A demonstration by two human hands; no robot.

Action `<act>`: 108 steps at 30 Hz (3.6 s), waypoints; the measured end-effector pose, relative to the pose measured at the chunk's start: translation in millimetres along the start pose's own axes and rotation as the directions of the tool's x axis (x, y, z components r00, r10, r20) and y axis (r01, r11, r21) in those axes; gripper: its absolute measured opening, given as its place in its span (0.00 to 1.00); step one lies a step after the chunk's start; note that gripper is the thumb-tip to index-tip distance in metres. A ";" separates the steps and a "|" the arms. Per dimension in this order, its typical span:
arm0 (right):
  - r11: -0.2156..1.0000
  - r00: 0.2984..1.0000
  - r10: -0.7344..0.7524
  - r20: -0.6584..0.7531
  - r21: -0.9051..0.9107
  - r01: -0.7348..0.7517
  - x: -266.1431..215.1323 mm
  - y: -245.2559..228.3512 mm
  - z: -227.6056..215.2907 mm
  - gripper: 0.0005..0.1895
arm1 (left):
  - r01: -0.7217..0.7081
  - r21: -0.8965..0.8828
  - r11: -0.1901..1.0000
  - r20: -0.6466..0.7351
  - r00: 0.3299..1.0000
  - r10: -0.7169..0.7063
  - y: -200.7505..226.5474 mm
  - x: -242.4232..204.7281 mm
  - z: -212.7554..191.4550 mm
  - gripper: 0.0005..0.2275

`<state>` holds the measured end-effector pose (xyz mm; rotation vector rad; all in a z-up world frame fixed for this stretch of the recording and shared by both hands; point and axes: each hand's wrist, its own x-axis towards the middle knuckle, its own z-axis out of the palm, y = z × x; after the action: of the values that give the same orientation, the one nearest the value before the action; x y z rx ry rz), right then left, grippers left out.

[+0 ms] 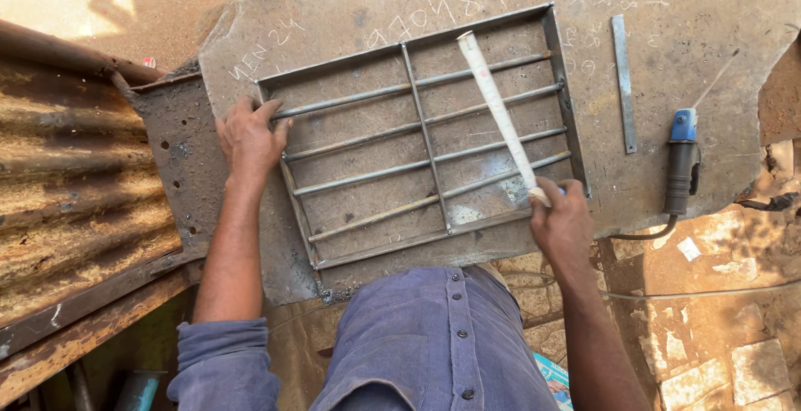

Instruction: The person arranges metal rods inside a rectangular metal frame on a workbench. They use a tape measure to check the spacing of the rods and then use a welding torch to secure the rods to the frame, creating a grid pattern.

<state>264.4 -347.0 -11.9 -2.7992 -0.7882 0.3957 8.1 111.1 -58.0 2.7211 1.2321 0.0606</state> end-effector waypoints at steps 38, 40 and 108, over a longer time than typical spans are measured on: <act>0.987 0.997 0.080 0.020 0.139 -0.082 12.2 20.0 -8.4 0.19 | -0.285 0.507 0.814 0.247 0.952 0.180 14.1 8.7 3.5 0.05; 0.985 0.995 0.092 0.040 0.143 -0.096 11.4 17.7 -7.5 0.19 | -0.268 0.481 0.835 0.175 0.962 0.209 14.5 10.8 7.0 0.05; 0.772 0.991 -0.058 -0.119 0.624 0.120 17.4 28.4 17.6 0.18 | -0.168 -0.343 0.924 0.079 0.975 0.207 91.5 19.3 59.2 0.21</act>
<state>286.8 -359.3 -39.6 -2.1204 -0.6140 0.4148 94.9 58.8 -102.7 2.4945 0.8379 0.1238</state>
